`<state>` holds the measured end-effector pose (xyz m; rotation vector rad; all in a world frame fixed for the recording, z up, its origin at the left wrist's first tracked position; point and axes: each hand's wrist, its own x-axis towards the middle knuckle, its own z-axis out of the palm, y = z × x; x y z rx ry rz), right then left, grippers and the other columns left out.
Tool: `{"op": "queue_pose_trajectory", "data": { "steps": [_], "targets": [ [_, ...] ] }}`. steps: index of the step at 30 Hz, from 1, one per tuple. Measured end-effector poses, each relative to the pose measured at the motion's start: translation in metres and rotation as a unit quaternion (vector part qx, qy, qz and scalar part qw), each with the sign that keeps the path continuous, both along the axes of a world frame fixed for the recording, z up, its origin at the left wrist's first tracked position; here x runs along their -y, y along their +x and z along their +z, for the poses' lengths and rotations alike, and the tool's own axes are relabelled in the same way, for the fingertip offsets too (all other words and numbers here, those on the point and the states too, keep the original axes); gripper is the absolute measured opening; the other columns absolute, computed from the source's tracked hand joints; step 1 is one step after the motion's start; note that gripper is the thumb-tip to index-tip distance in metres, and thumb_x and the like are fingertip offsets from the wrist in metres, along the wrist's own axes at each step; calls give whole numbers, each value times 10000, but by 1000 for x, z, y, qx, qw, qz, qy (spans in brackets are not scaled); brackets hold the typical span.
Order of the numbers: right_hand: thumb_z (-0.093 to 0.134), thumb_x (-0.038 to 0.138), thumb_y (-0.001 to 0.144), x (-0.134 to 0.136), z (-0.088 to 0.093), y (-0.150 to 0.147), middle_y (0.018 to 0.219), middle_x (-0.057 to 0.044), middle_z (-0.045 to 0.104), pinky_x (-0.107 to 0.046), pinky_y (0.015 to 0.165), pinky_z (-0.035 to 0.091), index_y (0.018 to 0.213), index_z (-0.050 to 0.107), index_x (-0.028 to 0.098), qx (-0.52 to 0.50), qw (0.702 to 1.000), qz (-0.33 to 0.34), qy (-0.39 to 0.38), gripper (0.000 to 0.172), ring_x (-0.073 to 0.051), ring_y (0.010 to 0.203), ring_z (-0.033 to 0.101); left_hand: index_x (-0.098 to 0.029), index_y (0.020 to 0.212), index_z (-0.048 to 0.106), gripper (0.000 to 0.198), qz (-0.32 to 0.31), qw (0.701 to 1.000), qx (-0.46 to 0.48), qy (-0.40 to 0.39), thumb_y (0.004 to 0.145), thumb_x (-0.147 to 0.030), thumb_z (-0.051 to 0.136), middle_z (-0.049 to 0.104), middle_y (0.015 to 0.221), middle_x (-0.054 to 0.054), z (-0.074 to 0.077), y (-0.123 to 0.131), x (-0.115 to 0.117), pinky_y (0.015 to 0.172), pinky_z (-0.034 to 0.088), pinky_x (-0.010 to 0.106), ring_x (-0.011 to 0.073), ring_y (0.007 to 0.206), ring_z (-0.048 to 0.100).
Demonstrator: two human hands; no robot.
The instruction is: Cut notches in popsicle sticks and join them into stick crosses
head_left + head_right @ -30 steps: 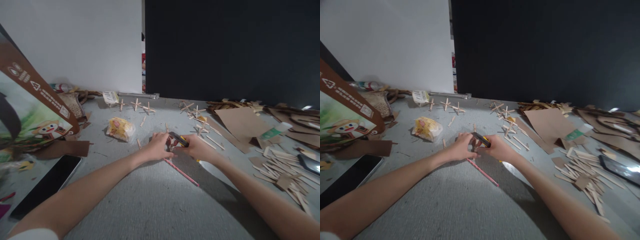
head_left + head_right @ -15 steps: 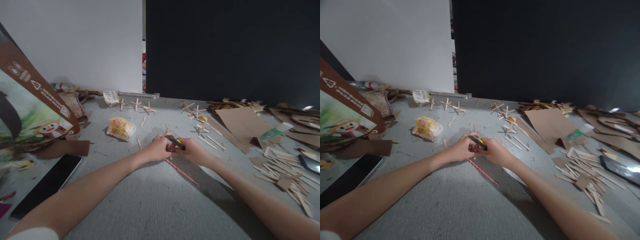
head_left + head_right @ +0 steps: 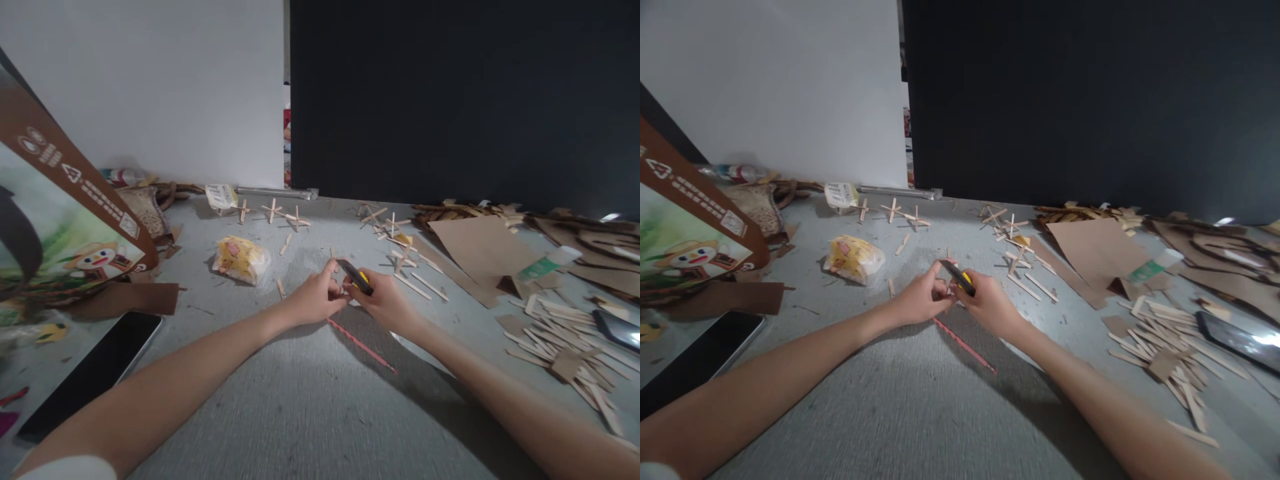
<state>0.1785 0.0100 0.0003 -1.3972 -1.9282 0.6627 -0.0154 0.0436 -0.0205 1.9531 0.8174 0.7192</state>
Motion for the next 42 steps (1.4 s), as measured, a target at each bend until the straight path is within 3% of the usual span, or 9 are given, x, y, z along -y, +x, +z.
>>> {"op": "queue_pose_trajectory", "data": {
  "steps": [5, 10, 13, 19, 24, 27, 31, 35, 42],
  "targets": [
    [575, 471, 932, 1, 9, -1, 661, 11, 596, -278, 578, 379, 845, 640, 207, -64, 998, 3, 19, 286, -153, 581, 508, -126, 1672, 166, 841, -48, 996, 61, -42, 966, -246, 607, 751, 737, 2, 1, -1, 1, 723, 494, 303, 174, 685, 671],
    [583, 469, 935, 5, 5, -8, 656, 4, 624, -278, 574, 402, 839, 633, 210, -103, 995, -1, 2, 280, -155, 561, 527, -132, 1636, 334, 720, 4, 999, 32, -36, 969, -218, 590, 762, 757, 17, 0, 2, 1, 661, 465, 281, 151, 619, 627],
    [566, 498, 956, 13, 2, -17, 678, -13, 649, -274, 572, 405, 819, 639, 210, -109, 994, 3, -9, 327, -155, 573, 535, -141, 1613, 356, 722, 42, 995, 72, -58, 954, -237, 637, 736, 718, -2, -2, 5, -1, 611, 424, 253, 139, 596, 604],
    [615, 577, 931, 8, 2, -8, 556, 42, 518, -280, 526, 352, 881, 663, 203, -125, 986, -103, 30, 380, -147, 498, 453, -150, 1527, 381, 749, 75, 978, 172, -89, 953, -508, 702, 734, 726, 4, -2, 4, -8, 593, 419, 249, 131, 584, 585],
    [563, 547, 934, -16, -8, 15, 610, -21, 596, -321, 593, 404, 902, 713, 180, -50, 984, -158, 62, 398, -207, 568, 552, -178, 1362, 455, 643, 73, 975, 194, -84, 939, -593, 703, 760, 767, 31, 0, 3, -6, 625, 467, 275, 137, 592, 595],
    [529, 529, 967, -18, -14, 23, 740, -76, 700, -339, 642, 437, 1089, 733, 176, 21, 978, -175, 111, 426, -260, 658, 635, -197, 1228, 485, 573, 75, 973, 202, -80, 921, -622, 716, 758, 756, 28, 0, 3, -7, 636, 484, 283, 141, 588, 606],
    [475, 498, 1043, -12, -18, 32, 841, -83, 724, -343, 684, 477, 1301, 633, 187, 89, 975, -111, 169, 433, -273, 713, 680, -208, 1110, 499, 502, 76, 976, 191, -76, 926, -627, 707, 754, 742, 28, 1, 3, -7, 629, 477, 281, 143, 588, 624],
    [353, 407, 1101, -13, -27, 39, 933, -103, 712, -366, 761, 526, 1256, 569, 202, 114, 965, -23, 233, 335, -274, 815, 699, -216, 1070, 492, 475, 68, 976, 188, -84, 926, -612, 711, 754, 741, 21, 3, 3, -5, 613, 454, 276, 132, 573, 596],
    [369, 372, 1108, -16, -43, 45, 1059, -140, 703, -406, 783, 554, 1285, 472, 213, 95, 959, 20, 265, 259, -270, 861, 688, -218, 966, 494, 480, 70, 975, 195, -86, 907, -634, 726, 754, 734, 30, 2, 5, -6, 600, 434, 268, 123, 561, 575]
  ]
}}
